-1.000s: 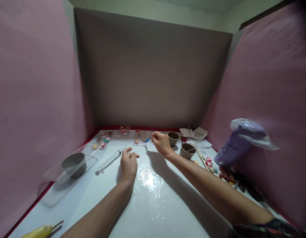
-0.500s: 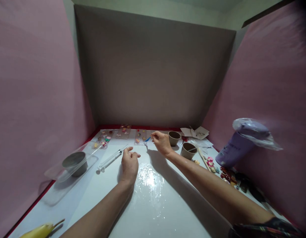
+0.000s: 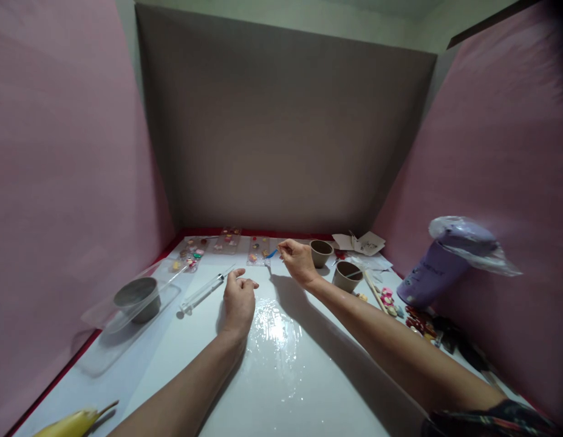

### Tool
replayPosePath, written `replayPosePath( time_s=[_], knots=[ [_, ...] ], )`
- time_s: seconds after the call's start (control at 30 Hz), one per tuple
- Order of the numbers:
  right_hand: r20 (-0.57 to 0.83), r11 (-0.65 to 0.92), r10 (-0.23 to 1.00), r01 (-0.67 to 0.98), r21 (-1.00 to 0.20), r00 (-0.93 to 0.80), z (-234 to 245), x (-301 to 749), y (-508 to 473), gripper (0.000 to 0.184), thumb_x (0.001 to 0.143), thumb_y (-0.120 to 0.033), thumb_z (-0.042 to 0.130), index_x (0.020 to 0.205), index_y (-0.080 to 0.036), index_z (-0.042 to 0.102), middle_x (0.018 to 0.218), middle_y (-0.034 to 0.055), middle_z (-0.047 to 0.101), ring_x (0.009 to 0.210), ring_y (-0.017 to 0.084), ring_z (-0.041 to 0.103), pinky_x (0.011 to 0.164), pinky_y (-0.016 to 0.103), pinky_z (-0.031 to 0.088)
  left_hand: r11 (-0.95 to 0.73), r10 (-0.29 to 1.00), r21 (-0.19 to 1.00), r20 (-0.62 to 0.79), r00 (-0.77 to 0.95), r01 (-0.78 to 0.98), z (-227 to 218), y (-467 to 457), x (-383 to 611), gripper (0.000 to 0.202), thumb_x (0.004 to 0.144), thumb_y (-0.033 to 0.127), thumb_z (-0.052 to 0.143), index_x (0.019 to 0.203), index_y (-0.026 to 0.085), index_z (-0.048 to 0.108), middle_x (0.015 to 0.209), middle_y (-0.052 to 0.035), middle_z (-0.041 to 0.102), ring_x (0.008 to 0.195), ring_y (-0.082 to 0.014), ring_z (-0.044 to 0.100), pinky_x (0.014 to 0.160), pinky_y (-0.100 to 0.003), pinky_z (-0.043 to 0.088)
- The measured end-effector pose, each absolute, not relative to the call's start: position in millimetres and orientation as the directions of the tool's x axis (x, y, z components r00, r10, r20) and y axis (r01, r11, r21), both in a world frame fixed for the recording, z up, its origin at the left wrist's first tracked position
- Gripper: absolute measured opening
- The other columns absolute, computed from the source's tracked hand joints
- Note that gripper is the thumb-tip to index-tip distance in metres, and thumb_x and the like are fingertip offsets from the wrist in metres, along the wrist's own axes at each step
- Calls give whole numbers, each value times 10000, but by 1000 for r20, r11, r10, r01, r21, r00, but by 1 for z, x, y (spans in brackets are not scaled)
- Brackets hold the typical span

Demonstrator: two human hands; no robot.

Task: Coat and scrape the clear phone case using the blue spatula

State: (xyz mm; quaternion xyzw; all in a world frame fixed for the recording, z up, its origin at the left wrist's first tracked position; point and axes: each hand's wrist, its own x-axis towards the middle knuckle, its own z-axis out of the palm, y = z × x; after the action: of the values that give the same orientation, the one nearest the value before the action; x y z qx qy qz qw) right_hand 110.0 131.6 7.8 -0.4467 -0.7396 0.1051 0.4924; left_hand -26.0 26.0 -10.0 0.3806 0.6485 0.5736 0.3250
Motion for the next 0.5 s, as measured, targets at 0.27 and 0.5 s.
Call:
replayPosePath(
  time_s=[0.27, 0.5],
  knots=[
    [628, 580, 767, 561, -590, -132, 8, 110, 130, 187, 813, -154, 527, 714, -201, 678, 618, 25, 693, 614, 177, 661, 587, 236, 444, 64, 867, 988, 14, -498, 139, -10, 26, -27, 276, 787, 185, 475, 1060, 219, 487, 799, -17, 670, 816, -195, 598, 695, -307, 457],
    [626, 571, 770, 571, -590, -123, 9, 111, 130, 172, 818, -169, 533, 734, -197, 680, 622, 26, 691, 607, 173, 654, 589, 236, 439, 70, 866, 986, 16, -500, 152, -11, 25, -27, 286, 786, 192, 479, 1071, 226, 490, 799, -11, 669, 818, -195, 604, 693, -304, 457]
  ],
)
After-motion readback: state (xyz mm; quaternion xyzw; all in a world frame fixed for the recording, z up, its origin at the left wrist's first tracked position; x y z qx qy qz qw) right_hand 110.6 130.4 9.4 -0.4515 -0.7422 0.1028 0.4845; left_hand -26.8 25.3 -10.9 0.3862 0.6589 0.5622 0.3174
